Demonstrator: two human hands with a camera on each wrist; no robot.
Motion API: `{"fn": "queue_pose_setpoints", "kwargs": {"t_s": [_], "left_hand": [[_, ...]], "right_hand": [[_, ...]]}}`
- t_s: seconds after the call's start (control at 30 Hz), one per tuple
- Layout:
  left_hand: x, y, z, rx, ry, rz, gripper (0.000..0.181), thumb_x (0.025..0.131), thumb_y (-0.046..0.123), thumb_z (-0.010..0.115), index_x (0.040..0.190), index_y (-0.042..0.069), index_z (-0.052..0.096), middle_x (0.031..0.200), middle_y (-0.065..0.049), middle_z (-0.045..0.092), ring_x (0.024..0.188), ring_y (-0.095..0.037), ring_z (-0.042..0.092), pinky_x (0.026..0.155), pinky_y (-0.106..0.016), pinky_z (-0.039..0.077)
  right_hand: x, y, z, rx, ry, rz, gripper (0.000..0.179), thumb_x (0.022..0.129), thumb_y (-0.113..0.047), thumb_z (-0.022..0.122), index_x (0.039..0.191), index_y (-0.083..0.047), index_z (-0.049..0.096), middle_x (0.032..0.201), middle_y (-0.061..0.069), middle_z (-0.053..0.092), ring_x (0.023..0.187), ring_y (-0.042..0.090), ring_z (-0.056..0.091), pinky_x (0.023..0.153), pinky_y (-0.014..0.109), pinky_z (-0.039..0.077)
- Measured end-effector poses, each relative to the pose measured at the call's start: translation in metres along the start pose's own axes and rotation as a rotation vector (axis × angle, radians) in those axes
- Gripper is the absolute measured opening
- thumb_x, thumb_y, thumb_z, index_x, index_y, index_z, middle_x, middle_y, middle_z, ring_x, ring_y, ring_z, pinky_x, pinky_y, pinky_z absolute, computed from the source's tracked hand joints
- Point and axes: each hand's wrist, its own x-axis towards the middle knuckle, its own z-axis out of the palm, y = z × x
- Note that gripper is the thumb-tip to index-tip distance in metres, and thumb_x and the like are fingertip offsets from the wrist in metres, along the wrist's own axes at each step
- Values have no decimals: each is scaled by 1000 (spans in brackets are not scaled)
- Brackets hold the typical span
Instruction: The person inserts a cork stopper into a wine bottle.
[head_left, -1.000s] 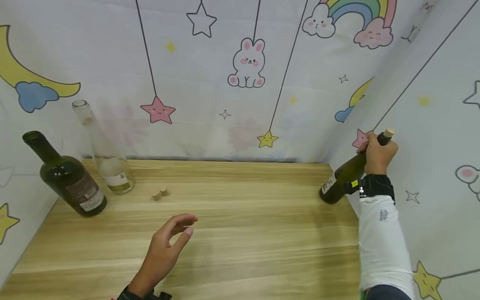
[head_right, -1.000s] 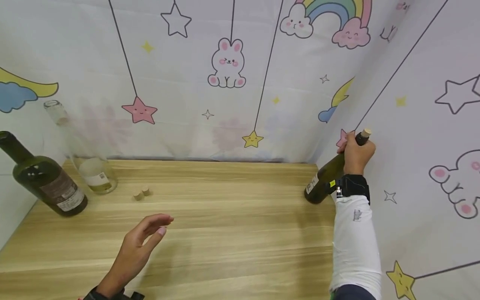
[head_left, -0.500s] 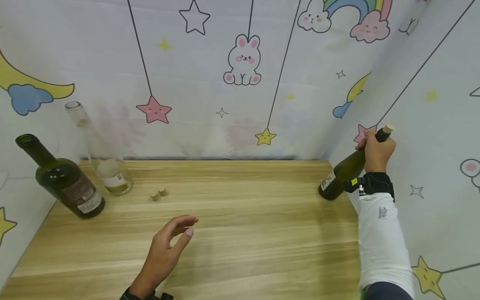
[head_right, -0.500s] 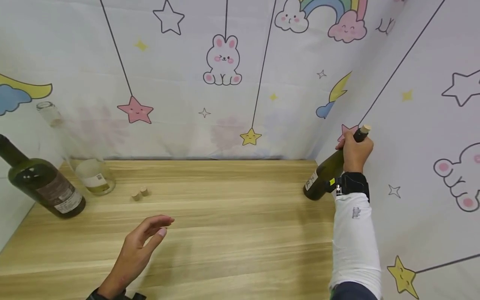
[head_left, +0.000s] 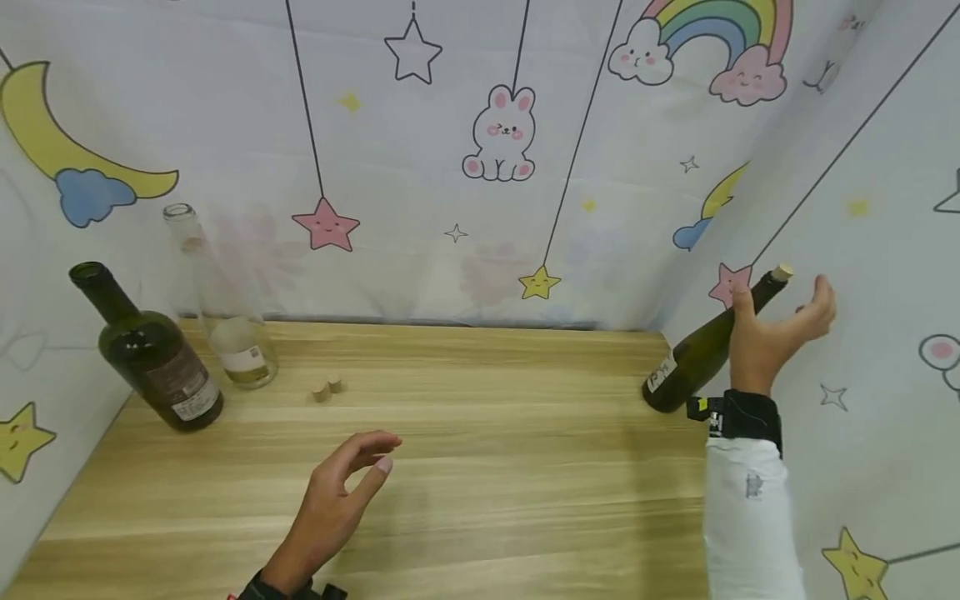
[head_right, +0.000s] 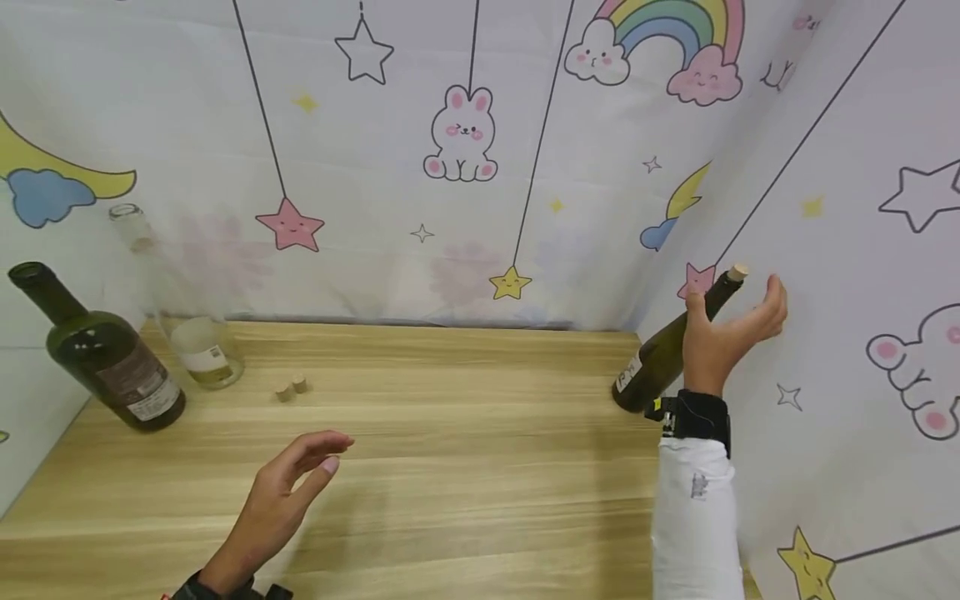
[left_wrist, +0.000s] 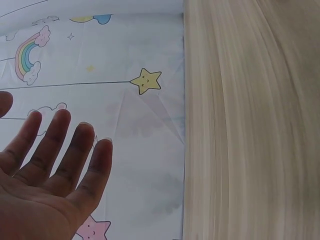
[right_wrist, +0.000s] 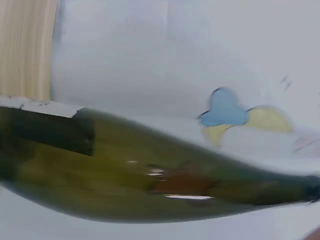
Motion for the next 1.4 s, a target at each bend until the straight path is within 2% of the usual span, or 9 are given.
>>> {"fn": "queue_pose_setpoints", "kwargs": {"t_s": [0.13, 0.23, 0.33, 0.5, 0.6, 0.7, 0.9, 1.17, 1.4], "left_hand": [[-2, 1, -3, -3, 7, -20, 26, 104, 22, 60, 129, 24, 61, 127, 5, 63, 114, -22, 61, 93, -40, 51], [-2, -1, -5, 31, 8, -16, 27, 103, 21, 61, 130, 24, 61, 128, 5, 62, 115, -19, 60, 94, -43, 51], [1, -2, -9, 136, 7, -2, 29, 103, 24, 62, 131, 23, 60, 130, 4, 60, 119, -18, 57, 95, -47, 50], [4, -2, -20, 387, 22, 40, 34, 101, 33, 64, 132, 22, 60, 134, 2, 58, 125, -23, 53, 92, -54, 49], [4, -2, -25, 501, 59, 88, 35, 98, 32, 67, 131, 19, 61, 133, -1, 58, 124, -27, 52, 91, -55, 48], [4, -1, -32, 585, 100, 140, 37, 96, 30, 70, 130, 16, 62, 132, -4, 58, 123, -29, 52, 91, -55, 47], [6, -2, -50, 659, 172, 196, 41, 93, 28, 72, 128, 9, 62, 130, -10, 58, 121, -34, 51, 91, -57, 45], [1, -5, -70, 735, 207, 176, 43, 93, 28, 70, 129, 7, 62, 131, -16, 57, 122, -38, 50, 93, -60, 43], [2, -12, -98, 731, 260, 133, 41, 93, 27, 71, 128, 7, 63, 129, -15, 58, 120, -39, 49, 94, -60, 41]], "right_hand": [[-31, -46, 10, 62, 200, -305, 78, 73, -36, 73, 134, 0, 41, 140, 8, 37, 132, 17, 30, 104, 34, 25], [-51, -75, 20, 127, 210, -443, 67, 67, -40, 69, 120, -2, 50, 129, 8, 45, 124, 24, 37, 100, 37, 29], [-76, -91, 30, 135, 20, -551, 61, 73, -38, 66, 116, 3, 53, 129, 14, 46, 123, 31, 38, 101, 41, 31], [-124, -79, 44, -43, -578, -701, 71, 84, -24, 67, 144, 3, 40, 148, 29, 31, 134, 44, 31, 105, 59, 30], [-153, -76, 51, -125, -819, -733, 81, 86, -21, 72, 152, 1, 32, 156, 27, 23, 138, 47, 28, 102, 67, 29], [-179, -79, 58, -129, -924, -754, 84, 86, -19, 75, 153, 2, 30, 157, 27, 22, 139, 47, 27, 102, 70, 28], [-217, -87, 66, -131, -995, -768, 83, 87, -20, 75, 153, 3, 31, 156, 27, 24, 143, 46, 22, 102, 71, 26], [-253, -102, 80, -250, -1110, -765, 87, 91, -31, 74, 157, -1, 25, 159, 25, 20, 145, 43, 17, 107, 66, 24], [-267, -109, 82, -260, -1162, -731, 85, 92, -32, 73, 157, -2, 27, 159, 24, 20, 146, 40, 16, 110, 62, 21]]}}
